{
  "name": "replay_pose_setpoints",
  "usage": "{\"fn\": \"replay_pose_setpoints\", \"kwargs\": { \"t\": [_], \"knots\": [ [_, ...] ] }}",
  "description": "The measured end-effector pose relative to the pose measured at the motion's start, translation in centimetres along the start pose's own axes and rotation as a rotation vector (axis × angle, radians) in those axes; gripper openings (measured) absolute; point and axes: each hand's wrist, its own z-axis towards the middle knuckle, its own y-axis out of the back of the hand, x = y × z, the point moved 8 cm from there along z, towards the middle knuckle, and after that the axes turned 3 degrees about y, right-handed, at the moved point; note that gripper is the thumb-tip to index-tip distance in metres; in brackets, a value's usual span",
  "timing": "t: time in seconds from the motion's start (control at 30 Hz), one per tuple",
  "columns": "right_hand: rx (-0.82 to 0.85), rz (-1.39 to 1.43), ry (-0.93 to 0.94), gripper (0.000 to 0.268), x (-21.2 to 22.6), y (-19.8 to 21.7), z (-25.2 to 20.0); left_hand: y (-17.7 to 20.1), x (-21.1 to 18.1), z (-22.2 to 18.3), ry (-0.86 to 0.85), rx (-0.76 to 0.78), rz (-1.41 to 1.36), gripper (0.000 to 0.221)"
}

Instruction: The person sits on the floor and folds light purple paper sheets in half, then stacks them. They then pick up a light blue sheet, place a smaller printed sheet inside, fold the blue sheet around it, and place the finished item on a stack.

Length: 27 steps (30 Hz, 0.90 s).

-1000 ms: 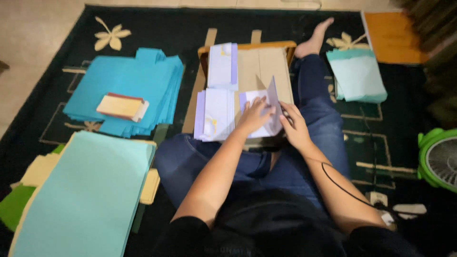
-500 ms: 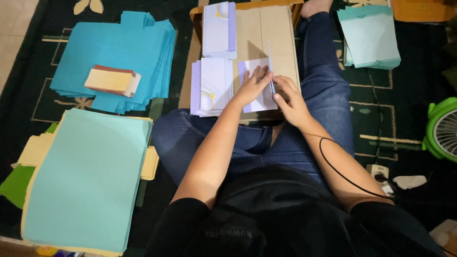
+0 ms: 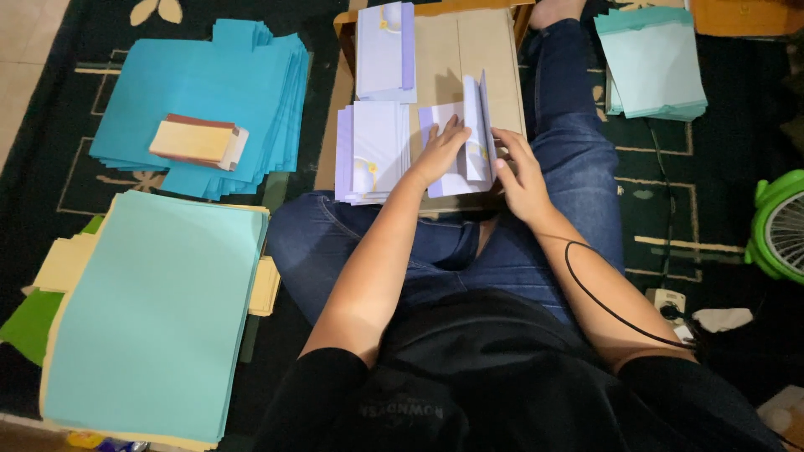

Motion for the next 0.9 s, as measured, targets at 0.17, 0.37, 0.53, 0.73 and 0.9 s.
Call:
{"fn": "replay_pose_setpoints", "kwargs": {
  "t": [0.17,0.37,0.53,0.73,0.9],
  "knots": [
    [-0.121,-0.510,0.193,0.035,3.1,0.7,0.3,0.2,2.1,1.2,0.071,-0.051,-0.065,0.076],
    [0.081,-0.762,0.186,0.032,0.7,-3.6,-0.5,0.3,2.8,2.5,0.020,-0.066,-0.354,0.068],
    [0.199,-0.748,0.106,0.032,-1.9,-4.5,-1.2,2.8,-1.3,0.5,-0.229,-0.252,-0.217,0.085],
    [0.232,-0.779,0.085,0.032,-3.1,-4.5,-1.4,0.4,-4.5,-0.8,-0.249,-0.371,0.747,0.061],
    [0.419,-0.786,0.037,0.051,-6.7,-5.9,-0.1,-1.8,0.9,2.2,-0.096,-0.226,0.858,0.057]
  ]
}}
